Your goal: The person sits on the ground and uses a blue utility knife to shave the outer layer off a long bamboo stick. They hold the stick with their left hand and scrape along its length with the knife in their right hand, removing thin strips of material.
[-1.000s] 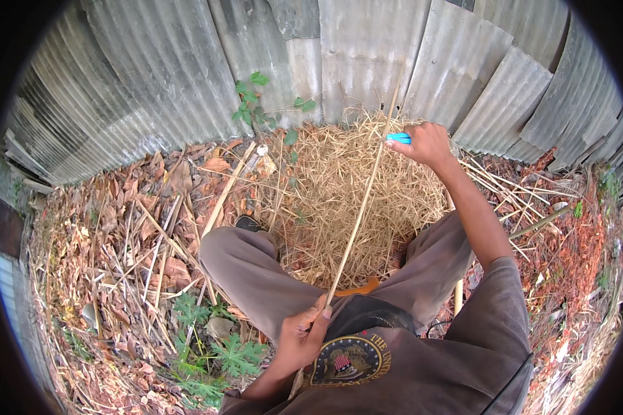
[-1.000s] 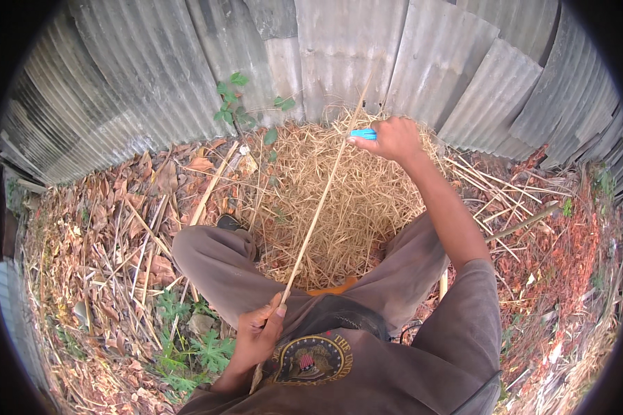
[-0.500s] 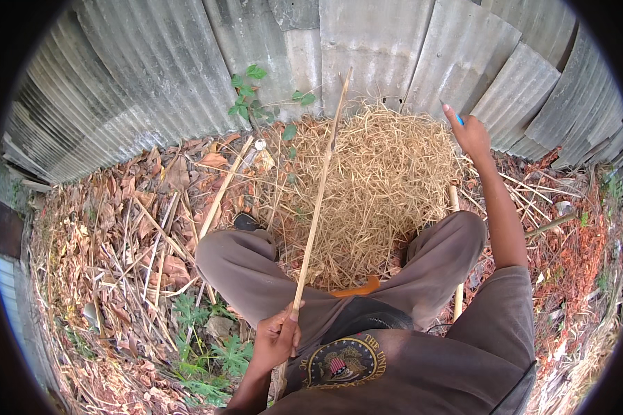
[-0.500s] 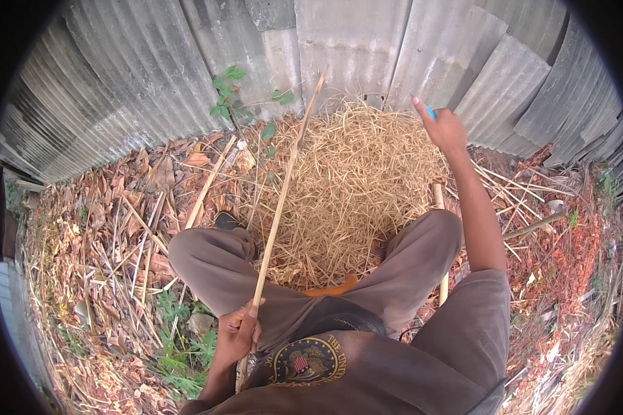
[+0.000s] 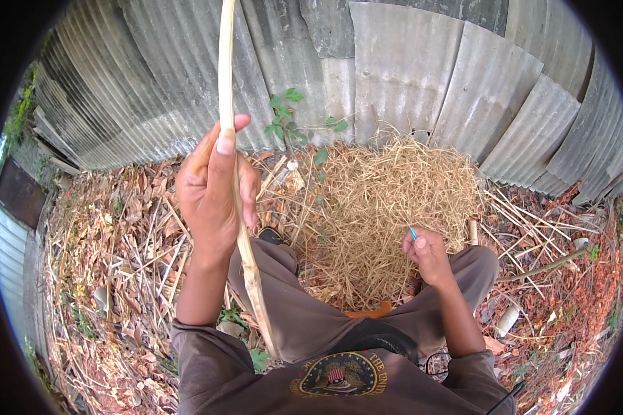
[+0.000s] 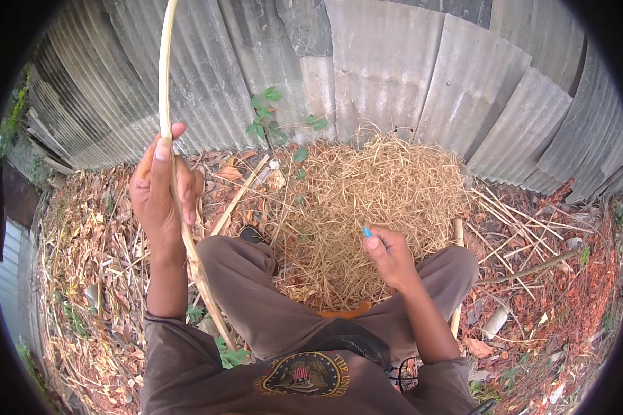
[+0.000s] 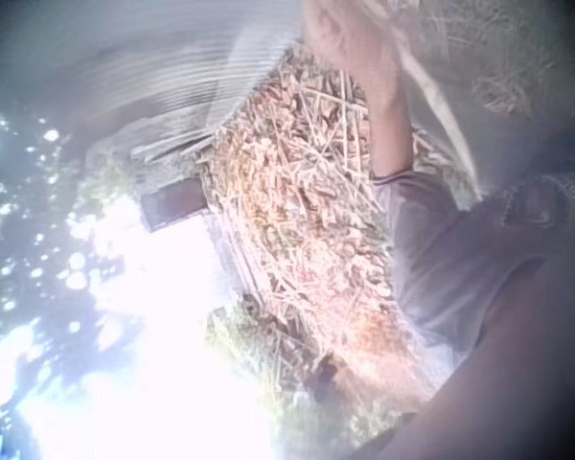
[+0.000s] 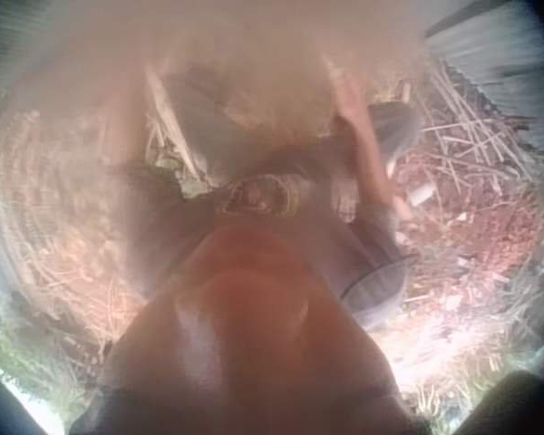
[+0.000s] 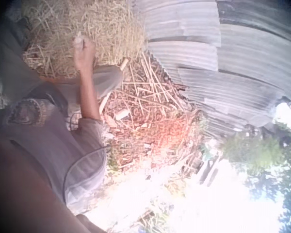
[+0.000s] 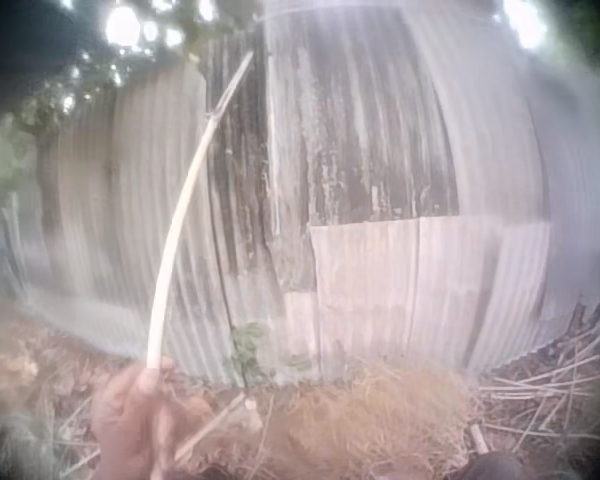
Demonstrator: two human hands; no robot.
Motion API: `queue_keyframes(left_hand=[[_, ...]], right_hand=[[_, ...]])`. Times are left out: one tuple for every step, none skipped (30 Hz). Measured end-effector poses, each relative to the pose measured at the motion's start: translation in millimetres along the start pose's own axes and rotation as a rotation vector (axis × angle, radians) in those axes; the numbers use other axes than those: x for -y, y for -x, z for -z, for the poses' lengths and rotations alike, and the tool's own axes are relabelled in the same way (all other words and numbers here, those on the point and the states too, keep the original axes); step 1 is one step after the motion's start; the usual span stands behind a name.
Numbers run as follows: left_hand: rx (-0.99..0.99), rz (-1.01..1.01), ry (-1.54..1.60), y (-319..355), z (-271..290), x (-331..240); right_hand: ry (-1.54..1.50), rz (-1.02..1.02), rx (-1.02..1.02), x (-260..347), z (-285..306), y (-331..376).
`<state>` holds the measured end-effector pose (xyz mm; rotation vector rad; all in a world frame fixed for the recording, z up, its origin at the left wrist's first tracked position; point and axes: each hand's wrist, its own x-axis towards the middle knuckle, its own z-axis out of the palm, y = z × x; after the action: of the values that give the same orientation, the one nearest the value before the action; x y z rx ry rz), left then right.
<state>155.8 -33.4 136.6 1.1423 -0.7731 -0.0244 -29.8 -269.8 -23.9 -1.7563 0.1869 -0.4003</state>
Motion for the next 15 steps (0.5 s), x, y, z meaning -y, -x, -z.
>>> queue_keyframes(left_hand=[[-0.048,-0.087,-0.057,-23,-5,-5],[-0.091,-0.197,-0.140,-44,-4,-8],[-0.128,-0.297,-0.205,-63,-2,-4],[-0.145,-0.331,-0.196,-77,1,-2],[-0.157,-0.360,-0.180,-89,1,1],[-0.169,-0.390,-0.165,-92,3,1],[-0.171,-0.371,-0.144,-90,0,2],[-0.171,-0.352,-0.123,-87,-3,2],[-0.172,-0.334,-0.103,-84,-5,2],[-0.149,-0.324,-0.113,-77,-5,0],[-0.163,-0.322,-0.091,-70,-8,-2],[-0.178,-0.320,-0.071,-64,-12,-5],[-0.195,-0.319,-0.052,-58,-14,-7],[-0.174,-0.323,-0.038,-55,-12,-9],[-0.174,-0.297,-0.033,-51,-12,-11]], right_hand=[[-0.029,0.010,-0.008,4,-1,5],[-0.065,0.020,-0.004,7,-3,9],[-0.088,0.019,-0.012,7,-5,12],[-0.093,0.020,0.002,7,-9,15],[-0.095,0.016,0.010,7,-10,19],[-0.097,0.012,0.017,8,-10,21],[-0.105,0.010,0.029,10,-12,22],[-0.113,0.008,0.041,12,-17,23],[-0.122,0.006,0.053,14,-21,24],[-0.130,-0.006,0.067,14,-25,26],[-0.110,0.006,0.067,13,-29,26],[-0.091,0.019,0.066,12,-33,27],[-0.073,0.032,0.070,12,-37,27],[-0.110,0.007,0.093,12,-39,29],[-0.113,0.013,0.101,12,-41,30]])
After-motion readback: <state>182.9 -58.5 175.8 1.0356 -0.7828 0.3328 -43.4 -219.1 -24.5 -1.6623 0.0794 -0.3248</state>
